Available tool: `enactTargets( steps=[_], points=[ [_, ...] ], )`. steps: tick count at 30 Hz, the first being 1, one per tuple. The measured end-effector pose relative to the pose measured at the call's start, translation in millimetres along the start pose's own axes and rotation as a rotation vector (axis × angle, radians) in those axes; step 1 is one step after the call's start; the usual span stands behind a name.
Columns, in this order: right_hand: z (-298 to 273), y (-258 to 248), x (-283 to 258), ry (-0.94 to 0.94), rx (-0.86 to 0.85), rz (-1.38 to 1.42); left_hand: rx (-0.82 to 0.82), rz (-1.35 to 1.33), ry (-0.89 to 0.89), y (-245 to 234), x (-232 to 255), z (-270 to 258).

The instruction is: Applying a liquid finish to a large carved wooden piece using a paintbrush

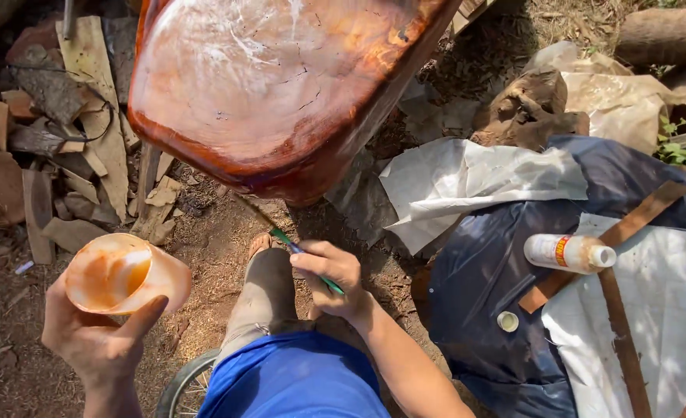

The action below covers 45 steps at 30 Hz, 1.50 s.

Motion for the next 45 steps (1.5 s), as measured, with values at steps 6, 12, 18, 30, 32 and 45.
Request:
enactTargets(
  steps=[6, 12, 18, 30, 32, 45],
  points=[
    [3.9, -112.7, -9.4, 0.067, 0.384, 0.036, 0.048, 0.053, -0.108, 3.2, 6.2, -12.7],
    [90.9, -140.2, -125.7, 0.080, 0.447, -0.332, -0.150, 0.225, 0.165, 26.7, 46.3, 44.4],
    [201.1, -55.8, -170.8, 0.097, -0.009, -0.323, -0.258, 0.342, 0.577, 56.9, 115.1, 112.3],
    [282.0, -31.9, -80.7, 0.460, -0.263, -0.093, -0.411, 0.452, 0.651, 97.8, 143.4, 180.8],
    [290.1, -53.0, -78.1, 0.416, -0.122, 0.023, -0.389, 0.581, 0.586, 97.7, 139.3, 181.8],
    [265.0, -208.7, -16.7, 0.361, 0.023, -0.251, -0.349, 0.886, 0.405, 122.0, 165.6, 168.7]
  ],
)
Point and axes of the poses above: each hand's wrist, its own z-axis towards the middle knuckle, its own y-axis out of the palm, x = y × z, the point moved 1 cm from there along z, towards the middle knuckle, and after that the axes turned 3 degrees about -y, right-handed, at the moved point
